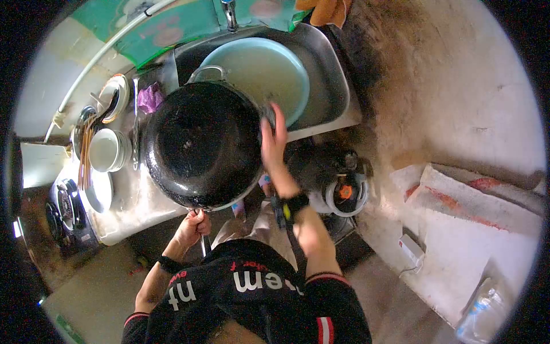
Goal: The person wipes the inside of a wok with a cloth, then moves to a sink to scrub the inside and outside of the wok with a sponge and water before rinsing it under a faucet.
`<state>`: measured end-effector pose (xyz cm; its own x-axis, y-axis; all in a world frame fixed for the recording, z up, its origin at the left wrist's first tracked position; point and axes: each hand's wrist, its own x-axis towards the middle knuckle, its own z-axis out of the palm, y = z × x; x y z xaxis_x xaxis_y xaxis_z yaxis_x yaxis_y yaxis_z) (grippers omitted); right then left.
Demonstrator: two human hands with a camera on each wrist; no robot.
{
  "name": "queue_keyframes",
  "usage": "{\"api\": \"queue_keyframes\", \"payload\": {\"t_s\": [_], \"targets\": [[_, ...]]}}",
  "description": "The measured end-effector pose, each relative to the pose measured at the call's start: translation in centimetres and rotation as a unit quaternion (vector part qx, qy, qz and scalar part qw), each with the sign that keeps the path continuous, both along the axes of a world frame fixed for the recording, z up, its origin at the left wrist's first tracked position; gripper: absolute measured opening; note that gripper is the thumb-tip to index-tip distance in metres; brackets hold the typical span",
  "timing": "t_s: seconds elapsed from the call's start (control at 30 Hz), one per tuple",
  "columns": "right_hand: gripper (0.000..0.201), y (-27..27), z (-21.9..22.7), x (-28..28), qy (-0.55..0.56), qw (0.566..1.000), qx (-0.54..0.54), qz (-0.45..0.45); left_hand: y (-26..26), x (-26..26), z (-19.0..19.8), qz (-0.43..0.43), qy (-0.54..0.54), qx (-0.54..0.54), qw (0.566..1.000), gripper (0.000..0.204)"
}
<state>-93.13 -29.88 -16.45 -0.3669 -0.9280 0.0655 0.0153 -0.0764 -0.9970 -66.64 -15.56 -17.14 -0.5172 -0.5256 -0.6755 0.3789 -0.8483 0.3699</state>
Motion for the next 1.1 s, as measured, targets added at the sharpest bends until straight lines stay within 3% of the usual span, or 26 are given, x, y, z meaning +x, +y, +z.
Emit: {"api": "queue_keyframes", "payload": {"t_s": [0.1, 0.17, 0.2, 0.23, 0.3, 0.33, 0.37, 0.43, 0.5, 0.57, 0.6, 0.63, 0.7, 0.73, 0.77, 0.8, 0.83, 0.87, 0.9, 0.93, 0.97, 1.03, 1.07, 1.1], "targets": [[0.038, 0.2, 0.8, 0.8, -0.013, 1.0, -0.021, 0.007, 0.3, 0.3, -0.2, 0.007, 0.006, -0.001, 1.0, 0.03], [0.046, 6.0, 1.7, 4.2, -0.036, 0.994, 0.039, -0.092, 0.1, 0.2, -0.5, 0.013, 0.014, -0.01, 1.0, 0.03], [0.049, 9.1, -0.2, 5.6, 0.094, 0.991, 0.008, -0.095, 0.1, 0.0, -0.6, 0.008, 0.02, -0.014, 1.0, 0.029], [0.049, 10.1, 0.4, 6.2, 0.148, 0.985, -0.061, -0.058, -0.1, 0.0, -0.3, 0.003, 0.023, -0.02, 1.0, 0.029], [0.046, 7.1, 0.6, 4.6, 0.095, 0.989, 0.037, -0.106, 0.0, 0.1, 0.0, 0.014, 0.006, -0.005, 1.0, 0.029], [0.042, 3.7, 1.2, 2.7, 0.086, 0.993, 0.021, -0.074, 0.0, 0.1, -0.2, 0.008, 0.019, 0.007, 1.0, 0.029], [0.037, 0.1, 0.3, 0.9, 0.032, 0.999, 0.033, 0.0, -0.2, 0.1, -0.3, 0.001, 0.032, 0.016, 0.999, 0.03], [0.032, -7.5, 1.2, 0.1, 0.119, 0.982, 0.032, 0.141, -0.3, 0.1, -0.4, 0.014, 0.036, 0.015, 0.999, 0.026], [0.031, -13.2, 3.3, 2.0, 0.161, 0.948, 0.07, 0.266, -0.1, 0.1, -0.4, 0.016, 0.041, 0.027, 0.999, 0.02], [0.031, -14.8, 5.5, 5.9, 0.182, 0.924, 0.083, 0.326, -0.2, -0.3, -0.2, 0.036, 0.065, 0.019, 0.997, 0.019], [0.031, -14.2, 7.3, 8.4, 0.328, 0.879, -0.041, 0.343, -0.3, -0.5, 0.3, 0.043, 0.033, 0.012, 0.998, 0.019], [0.031, -13.2, 8.2, 10.3, 0.456, 0.801, -0.167, 0.349, -0.2, -0.5, 0.6, 0.049, -0.001, 0.008, 0.999, 0.019], [0.028, -9.1, 8.5, 12.4, 0.471, 0.752, -0.307, 0.344, 0.1, -0.5, -0.3, 0.065, 0.0, 0.007, 0.998, 0.017], [0.025, -8.5, 8.7, 12.0, 0.465, 0.729, -0.32, 0.388, -0.2, -0.6, 0.0, 0.045, -0.053, -0.043, 0.997, 0.018], [0.027, -9.8, 9.0, 11.1, 0.47, 0.722, -0.31, 0.402, -0.6, -0.6, 0.7, 0.038, -0.078, -0.031, 0.996, 0.02], [0.029, -11.5, 7.8, 10.4, 0.315, 0.841, -0.151, 0.413, -0.6, -0.4, -0.3, 0.022, -0.097, -0.05, 0.994, 0.024], [0.027, -13.0, 10.5, 10.3, 0.402, 0.83, -0.027, 0.385, -0.2, -0.3, -3.1, 0.022, -0.048, -0.065, 0.996, 0.02], [0.024, -17.2, 7.3, 8.7, 0.474, 0.798, -0.075, 0.365, -1.1, 0.2, -1.4, -0.032, -0.103, -0.116, 0.987, 0.019], [0.023, -20.9, 4.7, 7.4, 0.447, 0.794, 0.042, 0.411, -1.0, -0.2, -0.9, -0.005, -0.1, -0.102, 0.99, 0.019], [0.023, -22.3, 3.5, 7.9, 0.433, 0.8, 0.081, 0.407, -0.8, -0.2, -2.2, 0.041, 0.056, -0.024, 0.997, 0.018], [0.023, -23.1, 3.0, 9.3, 0.421, 0.811, 0.113, 0.392, -1.0, -0.2, -1.5, 0.084, 0.089, 0.007, 0.992, 0.018], [0.023, -20.1, 6.0, 14.0, 0.466, 0.748, -0.092, 0.463, -1.0, -0.5, -1.6, 0.066, 0.041, -0.014, 0.997, 0.017], [0.023, -17.9, 7.5, 16.0, 0.482, 0.688, -0.179, 0.511, -0.8, -0.8, -3.1, 0.081, 0.127, -0.014, 0.988, 0.016], [0.023, -15.5, 8.5, 17.0, 0.534, 0.643, -0.256, 0.485, -0.9, -1.0, -2.9, 0.098, 0.141, 0.021, 0.985, 0.015]]}}
